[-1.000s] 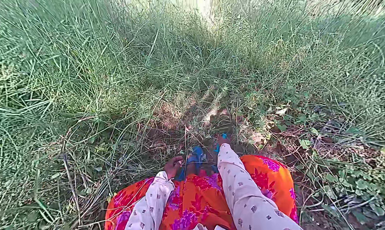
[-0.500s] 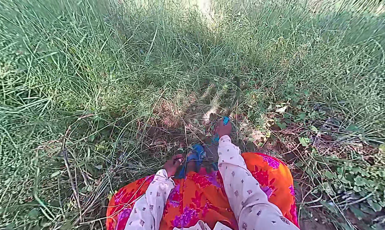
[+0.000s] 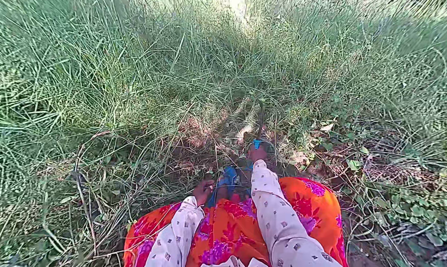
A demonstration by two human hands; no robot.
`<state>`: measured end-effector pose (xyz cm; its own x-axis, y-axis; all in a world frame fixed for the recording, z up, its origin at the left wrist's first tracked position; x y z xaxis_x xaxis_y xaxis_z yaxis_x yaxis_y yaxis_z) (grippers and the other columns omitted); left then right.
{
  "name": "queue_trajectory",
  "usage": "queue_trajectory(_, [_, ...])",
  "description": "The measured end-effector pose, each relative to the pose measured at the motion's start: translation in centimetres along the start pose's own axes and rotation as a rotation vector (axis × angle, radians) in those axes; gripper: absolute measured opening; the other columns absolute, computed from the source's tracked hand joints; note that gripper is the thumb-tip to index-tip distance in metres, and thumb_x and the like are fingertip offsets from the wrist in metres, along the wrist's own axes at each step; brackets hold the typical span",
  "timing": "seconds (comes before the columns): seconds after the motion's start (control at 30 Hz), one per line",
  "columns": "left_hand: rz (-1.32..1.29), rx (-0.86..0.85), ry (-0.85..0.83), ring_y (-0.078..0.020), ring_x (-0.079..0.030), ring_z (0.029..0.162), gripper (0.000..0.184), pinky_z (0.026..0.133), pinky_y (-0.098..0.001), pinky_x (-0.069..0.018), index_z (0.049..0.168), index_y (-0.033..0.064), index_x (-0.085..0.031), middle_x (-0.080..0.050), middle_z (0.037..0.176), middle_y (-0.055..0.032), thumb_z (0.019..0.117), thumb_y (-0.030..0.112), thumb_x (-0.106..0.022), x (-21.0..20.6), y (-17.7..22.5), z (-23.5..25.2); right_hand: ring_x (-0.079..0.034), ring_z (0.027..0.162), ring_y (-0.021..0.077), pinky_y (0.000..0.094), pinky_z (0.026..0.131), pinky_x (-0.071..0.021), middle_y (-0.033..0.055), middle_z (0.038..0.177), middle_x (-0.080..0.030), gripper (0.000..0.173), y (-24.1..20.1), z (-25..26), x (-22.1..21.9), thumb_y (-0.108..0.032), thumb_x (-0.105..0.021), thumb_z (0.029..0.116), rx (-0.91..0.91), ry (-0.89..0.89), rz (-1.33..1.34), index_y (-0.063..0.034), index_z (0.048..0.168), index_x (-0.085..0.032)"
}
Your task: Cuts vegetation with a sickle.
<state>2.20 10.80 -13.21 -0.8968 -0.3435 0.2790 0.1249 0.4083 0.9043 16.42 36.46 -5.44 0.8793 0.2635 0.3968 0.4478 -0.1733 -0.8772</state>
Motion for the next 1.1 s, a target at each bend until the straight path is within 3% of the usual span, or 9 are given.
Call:
queue_trajectory(0.13, [0.029,0.035,-0.028,-0.0296,-0.064,0.12,0.038,0.107,-0.0416,-0.0484,0.143,-0.0048,-0.052,-0.061,0.136,-0.0243,0.1067,0.008,-0.049,0.4,0.4,-0.1,-0.067,0.111,0.0395,0.0569,0.096,-0.0518,0.0252,0.122,-0.068,0.049,0.6,2.0,1.6,-0.032,-0.056,0.1068,0.051,0.176,-0.108,-0.0018,0.145,-0.052])
queue_trajectory(0.3, [-0.004,0.024,0.0,-0.0286,-0.065,0.117,0.038,0.105,-0.0409,-0.0494,0.142,-0.0062,-0.051,-0.062,0.133,-0.0242,0.1065,0.006,-0.049,0.6,1.1,-0.1,-0.065,0.111,0.0302,0.0445,0.098,-0.0514,0.0256,0.13,-0.061,0.049,6.0,3.5,-0.3,-0.031,-0.052,0.1089,-0.337,-0.055,-0.013,0.0065,0.141,-0.051])
queue_trajectory(0.5, [0.009,0.036,-0.012,-0.0278,-0.064,0.119,0.038,0.106,-0.0402,-0.0485,0.143,-0.0047,-0.052,-0.061,0.135,-0.0235,0.1065,0.008,-0.051,0.1,0.4,0.0,-0.051,0.055,0.0148,0.0297,0.053,-0.0493,0.0057,0.077,-0.05,0.028,-0.1,-1.8,-1.2,-0.027,-0.044,0.1113,-0.292,-0.205,0.491,-0.0019,0.12,-0.052])
queue_trajectory(0.67, [0.083,0.047,-0.055,-0.0323,-0.064,0.122,0.038,0.108,-0.0443,-0.0479,0.142,-0.0046,-0.052,-0.061,0.136,-0.0253,0.107,0.009,-0.048,0.2,0.4,0.0,-0.07,0.098,0.0338,0.0524,0.088,-0.0544,0.0218,0.111,-0.07,0.044,-1.2,0.7,0.9,-0.032,-0.056,0.1065,0.03,0.088,-0.057,-0.0014,0.138,-0.057])
queue_trajectory(0.73, [0.062,0.047,-0.054,-0.031,-0.063,0.121,0.039,0.108,-0.0432,-0.0479,0.144,-0.0045,-0.051,-0.062,0.136,-0.0245,0.1076,0.009,-0.047,0.5,0.9,-0.3,-0.065,0.118,0.0391,0.0566,0.101,-0.049,0.0257,0.128,-0.066,0.05,0.5,1.9,1.7,-0.032,-0.057,0.1061,-0.012,0.16,-0.139,-0.0011,0.145,-0.051])
queue_trajectory(0.87, [0.036,0.068,-0.018,-0.0287,-0.063,0.119,0.038,0.105,-0.042,-0.0486,0.144,-0.0033,-0.051,-0.062,0.135,-0.0228,0.1079,0.009,-0.048,0.5,1.4,-0.5,-0.06,0.127,0.0327,0.0471,0.108,-0.045,0.0259,0.137,-0.06,0.05,4.7,2.3,0.7,-0.032,-0.054,0.1078,-0.303,-0.01,-0.146,0.0058,0.141,-0.054])
queue_trajectory(0.97, [0.027,0.018,0.013,-0.0303,-0.064,0.119,0.036,0.106,-0.0427,-0.0488,0.14,-0.006,-0.054,-0.063,0.133,-0.0247,0.1056,0.005,-0.05,0.2,1.2,-0.2,-0.065,0.111,0.0289,0.0429,0.097,-0.0508,0.0245,0.127,-0.063,0.047,3.5,1.7,0.0,-0.031,-0.051,0.1093,-0.355,-0.048,0.078,0.0065,0.138,-0.055])
queue_trajectory(1.03, [0.031,0.022,-0.004,-0.0307,-0.063,0.121,0.036,0.107,-0.0432,-0.048,0.14,-0.0054,-0.054,-0.062,0.134,-0.0244,0.1062,0.006,-0.05,0.4,1.3,0.0,-0.058,0.071,0.0181,0.0323,0.064,-0.052,0.0125,0.091,-0.057,0.033,1.4,-0.6,-1.1,-0.026,-0.047,0.1102,-0.339,-0.098,0.366,0.0023,0.125,-0.053])
queue_trajectory(1.1, [0.039,0.056,-0.035,-0.0302,-0.062,0.123,0.037,0.108,-0.0429,-0.0469,0.142,-0.0045,-0.052,-0.06,0.137,-0.0239,0.1073,0.008,-0.048,0.3,1.3,-0.2,-0.052,0.056,0.0142,0.0291,0.053,-0.0494,0.006,0.077,-0.051,0.028,-0.1,-3.2,-2.2,-0.026,-0.045,0.1113,-0.306,-0.23,0.45,-0.0002,0.121,-0.053])
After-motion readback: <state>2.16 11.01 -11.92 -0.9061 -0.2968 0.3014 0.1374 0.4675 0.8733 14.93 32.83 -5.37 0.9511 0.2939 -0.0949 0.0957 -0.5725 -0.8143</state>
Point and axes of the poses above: each hand's wrist, its own z-axis towards the middle knuckle, its own x-axis out of the back of the hand, y = z × x, the point moved 2 cm from there along z, towards the middle knuckle
